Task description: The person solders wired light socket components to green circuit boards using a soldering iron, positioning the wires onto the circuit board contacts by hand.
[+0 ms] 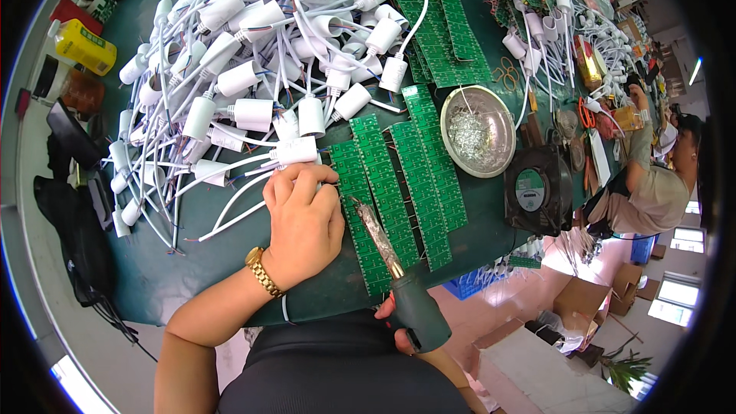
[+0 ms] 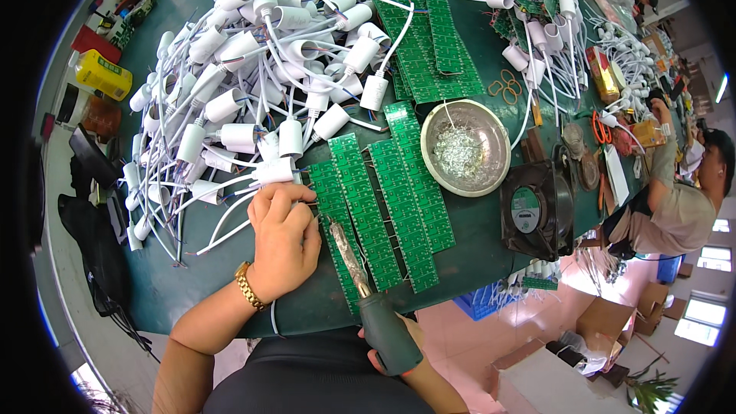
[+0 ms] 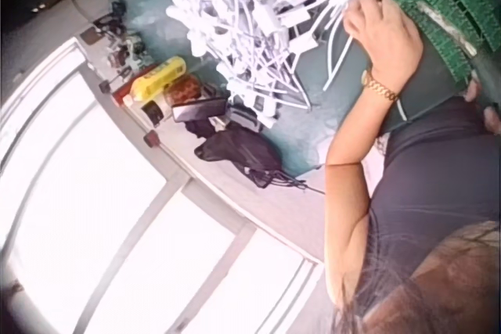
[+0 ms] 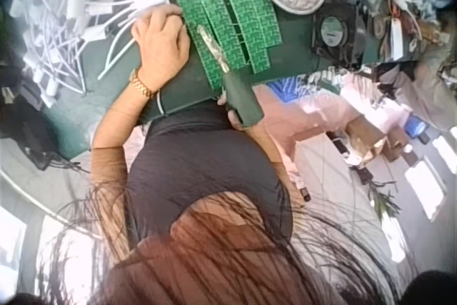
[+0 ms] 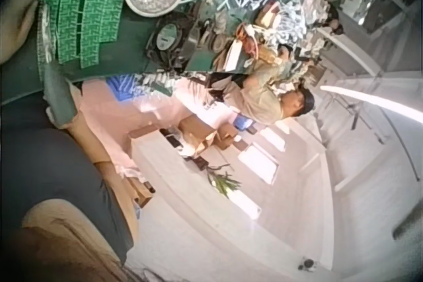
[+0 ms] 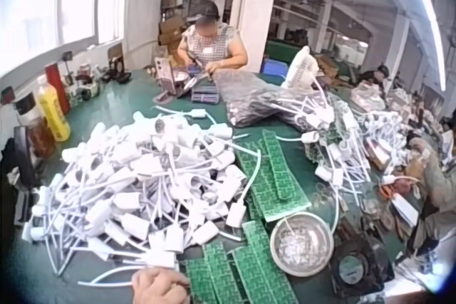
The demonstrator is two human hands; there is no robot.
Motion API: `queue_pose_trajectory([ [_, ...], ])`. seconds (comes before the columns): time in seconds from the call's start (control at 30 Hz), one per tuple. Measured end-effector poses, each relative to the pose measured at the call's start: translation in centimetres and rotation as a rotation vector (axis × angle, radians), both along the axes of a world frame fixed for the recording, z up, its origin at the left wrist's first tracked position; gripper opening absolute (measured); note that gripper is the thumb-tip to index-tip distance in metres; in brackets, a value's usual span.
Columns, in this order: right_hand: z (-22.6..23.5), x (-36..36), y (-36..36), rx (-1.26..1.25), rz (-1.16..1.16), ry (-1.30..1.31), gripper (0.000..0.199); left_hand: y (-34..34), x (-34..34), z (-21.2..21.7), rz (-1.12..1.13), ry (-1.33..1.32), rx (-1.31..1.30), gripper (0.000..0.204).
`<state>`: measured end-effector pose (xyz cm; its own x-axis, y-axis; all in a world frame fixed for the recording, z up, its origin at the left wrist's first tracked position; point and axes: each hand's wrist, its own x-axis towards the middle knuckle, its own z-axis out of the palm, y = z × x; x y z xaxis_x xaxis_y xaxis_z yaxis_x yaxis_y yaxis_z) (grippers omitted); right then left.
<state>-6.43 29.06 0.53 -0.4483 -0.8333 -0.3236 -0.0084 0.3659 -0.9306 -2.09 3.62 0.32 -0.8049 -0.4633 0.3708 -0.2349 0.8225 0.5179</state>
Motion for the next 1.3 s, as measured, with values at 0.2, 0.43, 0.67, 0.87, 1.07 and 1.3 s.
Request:
queue_pose_trajectory([
  [0.2,-1.7,0.4,1.0,-0.201,0.037,-0.009,0.058,-0.1,0.0,0.0,-0.005,0.012,0.003,0.015],
  [0.43,-2.4,1.1,1.4,-0.301,-0.087,-0.190,0.076,-0.1,-0.2,-0.1,0.014,0.018,-0.017,0.014],
  [0.67,-1.3,1.6,0.9,-0.353,-0.200,-0.243,0.072,-0.9,0.0,-0.2,-0.050,0.059,-0.100,0.014],
  [0.87,-1.9,1.6,1.8,-0.348,-0.132,-0.208,0.071,-0.5,0.6,0.0,-0.044,0.016,-0.185,0.015],
  [1.07,-1.4,1.2,1.6,-0.266,-0.042,-0.115,0.071,-1.0,1.2,-0.4,-0.062,0.083,-0.137,0.017],
  [1.3,-1.6,1.0,1.3,-0.220,-0.016,-0.153,0.066,-1.2,1.1,-0.1,-0.102,0.002,0.018,0.016],
])
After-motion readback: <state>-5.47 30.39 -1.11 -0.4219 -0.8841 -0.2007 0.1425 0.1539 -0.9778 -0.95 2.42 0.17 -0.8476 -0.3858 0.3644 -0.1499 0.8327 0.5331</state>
